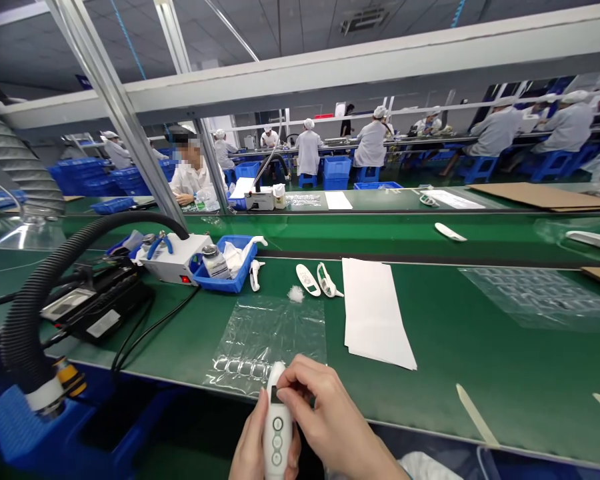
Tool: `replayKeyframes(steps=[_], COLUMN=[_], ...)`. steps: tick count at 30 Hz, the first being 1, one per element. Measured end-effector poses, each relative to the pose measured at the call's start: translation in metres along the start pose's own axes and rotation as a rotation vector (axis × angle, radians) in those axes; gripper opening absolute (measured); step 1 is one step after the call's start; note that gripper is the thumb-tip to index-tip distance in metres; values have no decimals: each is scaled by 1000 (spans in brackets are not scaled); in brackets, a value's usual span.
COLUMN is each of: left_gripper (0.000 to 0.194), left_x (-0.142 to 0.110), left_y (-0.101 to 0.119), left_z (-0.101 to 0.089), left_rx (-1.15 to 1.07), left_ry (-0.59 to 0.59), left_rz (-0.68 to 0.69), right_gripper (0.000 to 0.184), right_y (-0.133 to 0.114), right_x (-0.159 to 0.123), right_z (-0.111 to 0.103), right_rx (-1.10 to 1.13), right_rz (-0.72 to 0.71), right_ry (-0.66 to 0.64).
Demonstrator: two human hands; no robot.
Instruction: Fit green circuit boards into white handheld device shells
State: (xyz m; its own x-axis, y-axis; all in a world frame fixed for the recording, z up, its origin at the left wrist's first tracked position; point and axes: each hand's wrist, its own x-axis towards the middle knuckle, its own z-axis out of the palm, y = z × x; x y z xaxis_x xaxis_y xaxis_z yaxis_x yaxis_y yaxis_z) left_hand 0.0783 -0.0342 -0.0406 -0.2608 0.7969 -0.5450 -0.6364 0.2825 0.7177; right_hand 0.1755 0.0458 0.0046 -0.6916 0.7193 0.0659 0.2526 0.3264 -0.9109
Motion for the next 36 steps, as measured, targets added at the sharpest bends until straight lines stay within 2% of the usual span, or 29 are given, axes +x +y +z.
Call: replayKeyframes(steps=[13,23,29,31,36], left_gripper=[67,69,75,77,68], left_x=[4,0,-4,-2,8], left_y=[-4,-4,-10,-11,-14], left_z=[-5,-1,-2,-2,2], left_rx=[-25,-52,18,50,149], left_ry=[-29,29,53,51,-41], left_rz=[-18,-38,41,49,173], right_gripper=[18,19,20,18,26], right_y=[-1,5,7,9,14], right_x=[2,0,-4,-5,-4], right_z=[0,2,3,5,12], right_rx=[132,77,-6,67,478], right_rz=[35,16,-3,46,196], right_ry=[-32,-24,5,20,-37])
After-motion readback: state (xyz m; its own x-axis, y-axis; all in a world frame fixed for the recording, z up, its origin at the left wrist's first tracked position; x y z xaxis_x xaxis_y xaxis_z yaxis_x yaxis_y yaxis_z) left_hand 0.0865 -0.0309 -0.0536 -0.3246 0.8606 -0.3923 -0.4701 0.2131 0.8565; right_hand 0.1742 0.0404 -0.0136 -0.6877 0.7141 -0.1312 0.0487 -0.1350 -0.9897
